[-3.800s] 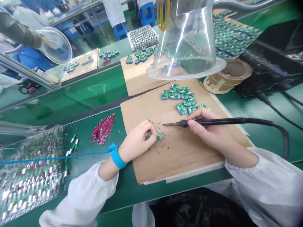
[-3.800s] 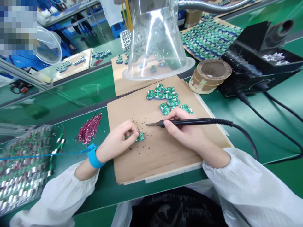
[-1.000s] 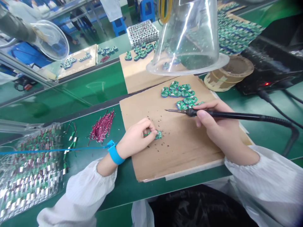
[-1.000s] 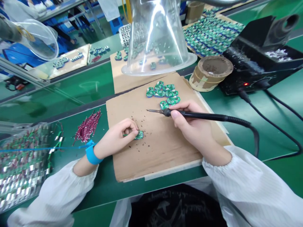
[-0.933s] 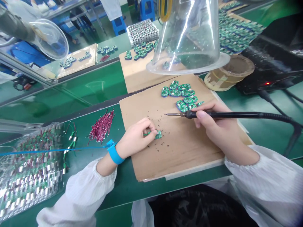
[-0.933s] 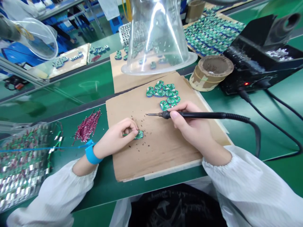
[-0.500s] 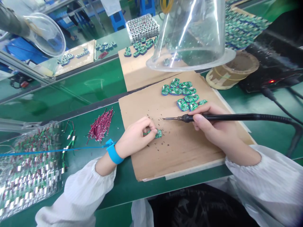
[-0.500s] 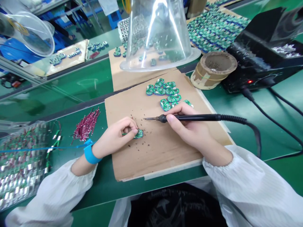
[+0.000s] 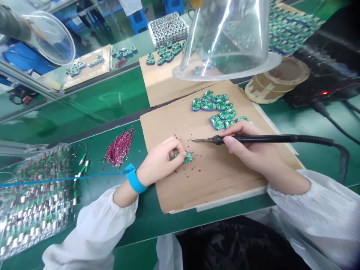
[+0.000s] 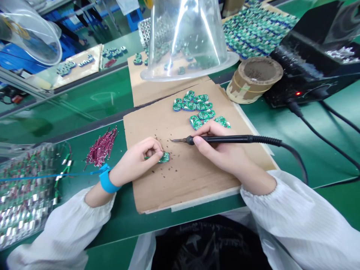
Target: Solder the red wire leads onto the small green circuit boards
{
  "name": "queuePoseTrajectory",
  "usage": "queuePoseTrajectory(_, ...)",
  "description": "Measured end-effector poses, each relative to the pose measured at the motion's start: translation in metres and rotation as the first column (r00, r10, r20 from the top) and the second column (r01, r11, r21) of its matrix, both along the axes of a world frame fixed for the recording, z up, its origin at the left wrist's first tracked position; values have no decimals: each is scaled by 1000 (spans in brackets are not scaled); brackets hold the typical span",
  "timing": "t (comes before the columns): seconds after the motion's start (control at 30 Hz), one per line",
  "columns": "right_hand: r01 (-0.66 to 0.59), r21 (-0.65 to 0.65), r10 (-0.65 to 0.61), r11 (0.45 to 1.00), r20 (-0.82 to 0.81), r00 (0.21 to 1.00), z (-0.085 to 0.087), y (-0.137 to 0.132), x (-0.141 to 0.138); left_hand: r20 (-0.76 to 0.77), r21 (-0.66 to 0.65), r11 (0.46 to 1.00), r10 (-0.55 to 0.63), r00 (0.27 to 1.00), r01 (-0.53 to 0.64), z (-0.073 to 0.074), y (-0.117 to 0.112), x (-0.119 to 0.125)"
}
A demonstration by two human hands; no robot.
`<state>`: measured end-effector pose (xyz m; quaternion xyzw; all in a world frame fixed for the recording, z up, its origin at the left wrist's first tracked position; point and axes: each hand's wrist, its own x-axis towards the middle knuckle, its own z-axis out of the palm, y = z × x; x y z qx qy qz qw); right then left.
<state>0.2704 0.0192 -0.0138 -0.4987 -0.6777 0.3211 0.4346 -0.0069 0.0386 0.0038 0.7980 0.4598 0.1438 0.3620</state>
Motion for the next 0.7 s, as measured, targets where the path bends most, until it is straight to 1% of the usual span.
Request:
queuePoseTrajectory(0.2,16,33,-17,999,28,999,4,-2,-1,7,6,1000,-1,1000,1,-1,-1,0)
queuePoseTrajectory(0.43,12,32,-13,999,23,1000,0,-3,2,8,23,1000,5,1000,-5,0,-1,0)
queuePoseTrajectory(0.7,-1,47,-1,999,39,999,3,-1,0,10,47,999,0,1000,-1,-1,-1,1)
